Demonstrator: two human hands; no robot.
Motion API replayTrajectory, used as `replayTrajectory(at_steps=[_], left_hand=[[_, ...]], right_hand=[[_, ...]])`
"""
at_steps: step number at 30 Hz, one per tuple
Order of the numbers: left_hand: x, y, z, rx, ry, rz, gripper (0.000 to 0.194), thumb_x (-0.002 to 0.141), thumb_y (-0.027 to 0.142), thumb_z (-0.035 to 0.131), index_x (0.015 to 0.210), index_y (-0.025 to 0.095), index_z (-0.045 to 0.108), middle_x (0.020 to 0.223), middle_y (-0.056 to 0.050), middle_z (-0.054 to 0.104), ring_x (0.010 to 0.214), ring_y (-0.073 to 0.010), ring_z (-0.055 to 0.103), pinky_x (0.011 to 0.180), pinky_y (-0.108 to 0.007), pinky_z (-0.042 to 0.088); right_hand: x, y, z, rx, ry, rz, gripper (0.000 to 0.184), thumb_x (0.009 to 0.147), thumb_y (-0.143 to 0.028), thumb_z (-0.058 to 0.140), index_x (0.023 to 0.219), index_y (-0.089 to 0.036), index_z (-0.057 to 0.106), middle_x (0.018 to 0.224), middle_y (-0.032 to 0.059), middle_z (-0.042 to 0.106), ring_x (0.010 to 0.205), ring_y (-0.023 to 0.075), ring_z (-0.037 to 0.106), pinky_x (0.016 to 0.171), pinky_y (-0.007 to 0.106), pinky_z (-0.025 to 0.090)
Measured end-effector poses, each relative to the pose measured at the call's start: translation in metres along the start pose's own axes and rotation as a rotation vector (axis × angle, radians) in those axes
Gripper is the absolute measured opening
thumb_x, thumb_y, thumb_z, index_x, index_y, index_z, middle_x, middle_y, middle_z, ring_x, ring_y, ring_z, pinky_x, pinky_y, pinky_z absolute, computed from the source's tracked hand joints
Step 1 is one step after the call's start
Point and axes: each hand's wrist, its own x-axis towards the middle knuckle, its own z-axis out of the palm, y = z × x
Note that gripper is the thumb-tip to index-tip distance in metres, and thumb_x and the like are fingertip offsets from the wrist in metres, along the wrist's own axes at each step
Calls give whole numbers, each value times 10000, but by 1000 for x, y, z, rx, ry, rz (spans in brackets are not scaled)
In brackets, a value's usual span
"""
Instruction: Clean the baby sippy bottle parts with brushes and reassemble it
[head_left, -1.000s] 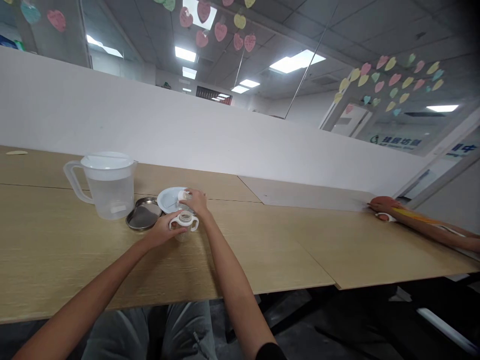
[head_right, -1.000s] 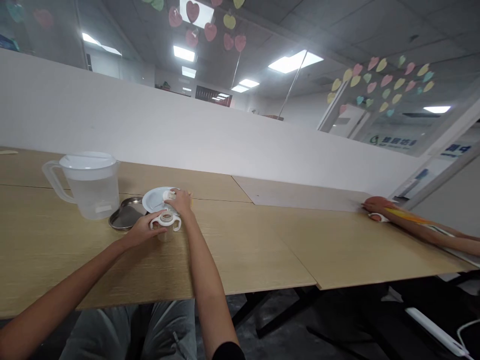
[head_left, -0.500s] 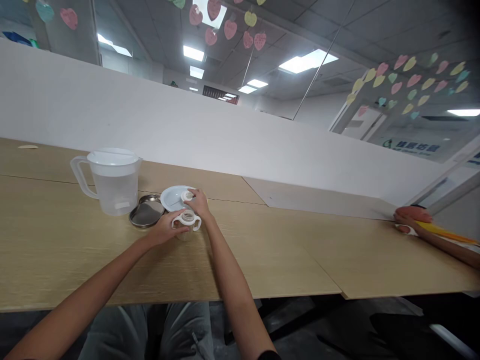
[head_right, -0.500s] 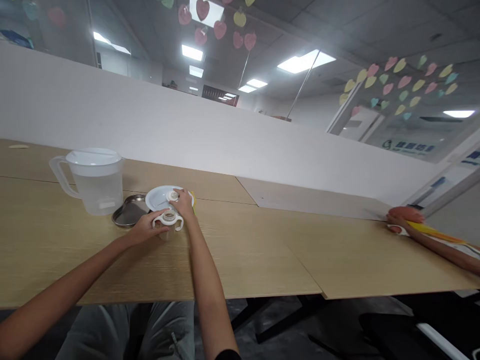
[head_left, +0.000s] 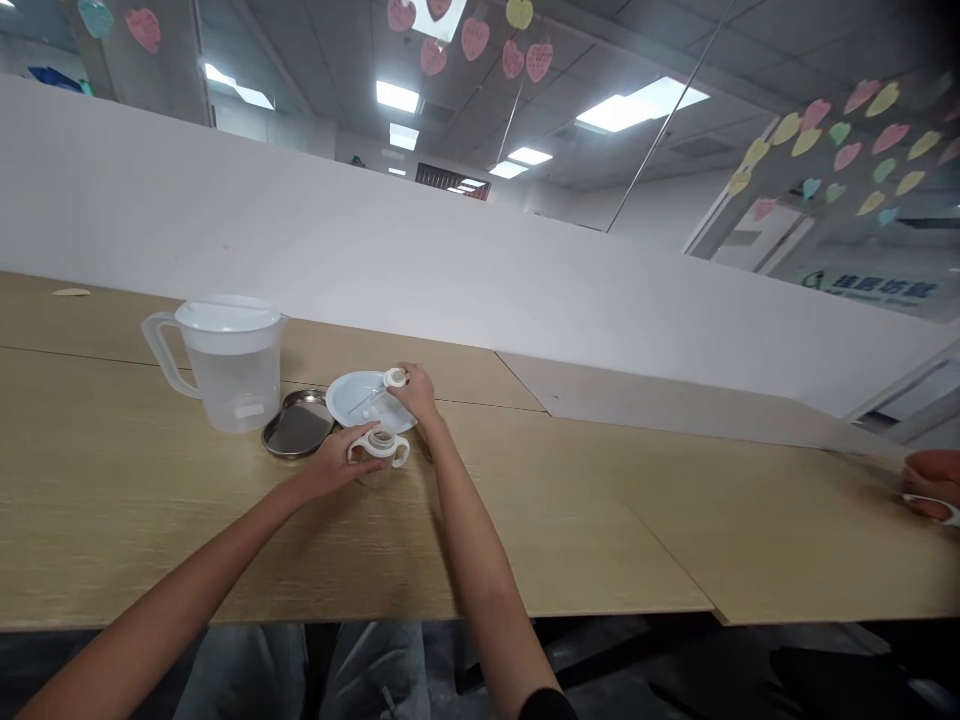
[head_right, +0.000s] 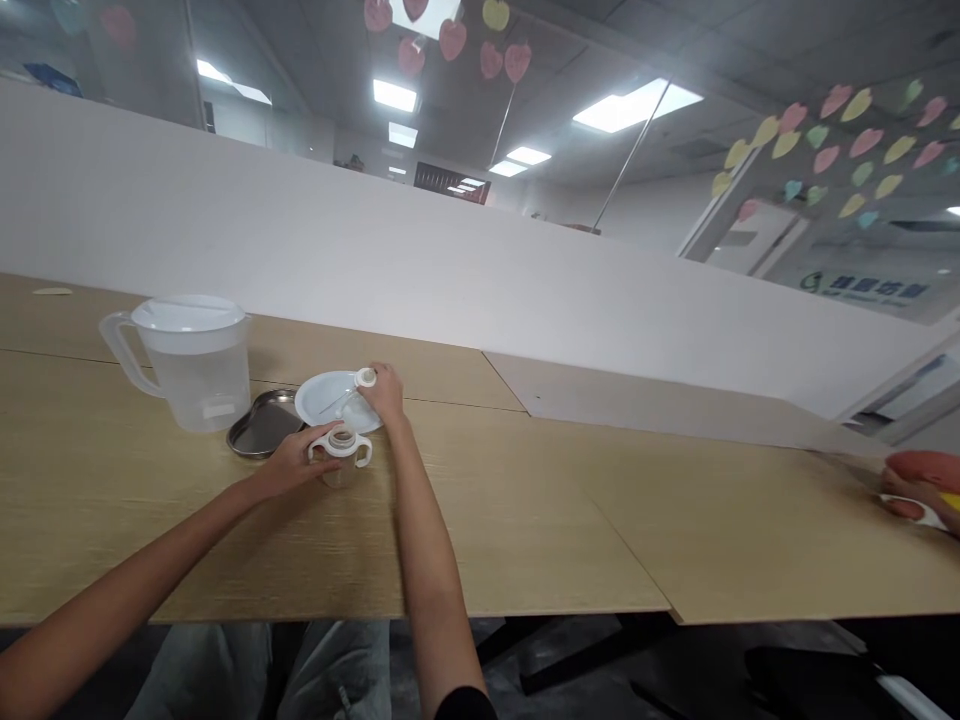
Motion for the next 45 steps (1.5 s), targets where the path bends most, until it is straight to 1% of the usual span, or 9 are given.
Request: replayTrajectory(at_steps=[8, 12, 15, 23, 28, 32, 37, 40, 45], left_hand=[[0, 5, -2, 31, -14, -41, 719, 778, 568, 652, 1358, 160, 533, 1267, -116, 641, 928, -228, 641, 914, -382, 501], [0, 3, -1, 28, -26, -44, 714, 784, 569, 652, 1357, 160, 532, 1327, -127, 603, 1060, -266, 622, 965, -398, 481], [0, 2, -1, 49, -40, -36, 698, 802, 570, 635, 1370, 181, 518, 1322, -110, 610, 1134, -275, 598, 989, -399, 471], [0, 1, -1, 65, -22, -43, 705, 783, 594, 645, 1354, 195, 535, 1281, -106, 638, 1138, -280, 608, 991, -394, 475], [0, 0, -2, 76, -14, -52, 711, 767, 608, 650, 1341, 199, 552, 1274, -108, 645, 1127, -283, 620, 994, -399, 477], [2, 2, -4, 90, -10, -46, 726, 762, 621, 646, 1339, 190, 557, 1276, -114, 644, 1142, -292, 614, 998, -406, 476], [2, 2, -4, 102, -21, -26, 714, 781, 628, 620, 1348, 199, 547, 1302, -115, 628, 1153, -295, 609, 1003, -423, 474], [2, -1, -3, 106, -25, -17, 714, 794, 616, 614, 1367, 199, 526, 1326, -114, 611, 1186, -290, 587, 1032, -426, 451], [1, -5, -2, 102, -36, -9, 701, 805, 595, 618, 1380, 209, 511, 1346, -98, 597, 1199, -278, 573, 1037, -401, 442]], right_hand=[[1, -15, -23, 132, -45, -133, 389, 654, -161, 790, 992, -198, 601, 1011, 15, 608, 908, 169, 580, 855, 299, 470], [1, -24, -29, 174, -28, -181, 355, 646, -152, 802, 919, -192, 580, 972, 12, 585, 831, 159, 562, 799, 280, 474], [0, -31, -33, 172, -8, -199, 321, 660, -154, 797, 883, -199, 570, 965, 19, 575, 873, 174, 563, 815, 285, 471], [0, -35, -33, 156, -3, -221, 257, 719, -214, 759, 751, -212, 504, 957, 33, 579, 923, 192, 561, 860, 303, 453], [1, -32, -33, 110, -7, -192, 247, 757, -218, 697, 848, -224, 468, 884, -3, 573, 849, 182, 548, 805, 286, 440], [-2, -27, -42, 130, -98, -209, 292, 758, -162, 658, 979, -214, 475, 920, -15, 587, 817, 166, 553, 784, 265, 441], [-5, -22, -54, 125, -263, -280, 493, 734, -80, 617, 1197, -218, 523, 1147, 23, 622, 1029, 186, 575, 921, 294, 445], [-5, -20, -54, 52, -370, -286, 680, 713, -68, 633, 1357, -232, 485, 1250, 51, 612, 1121, 216, 563, 977, 329, 438], [-8, -18, -49, -75, -487, -240, 908, 639, 10, 620, 1467, -272, 376, 1187, 36, 664, 1007, 226, 628, 865, 309, 493]])
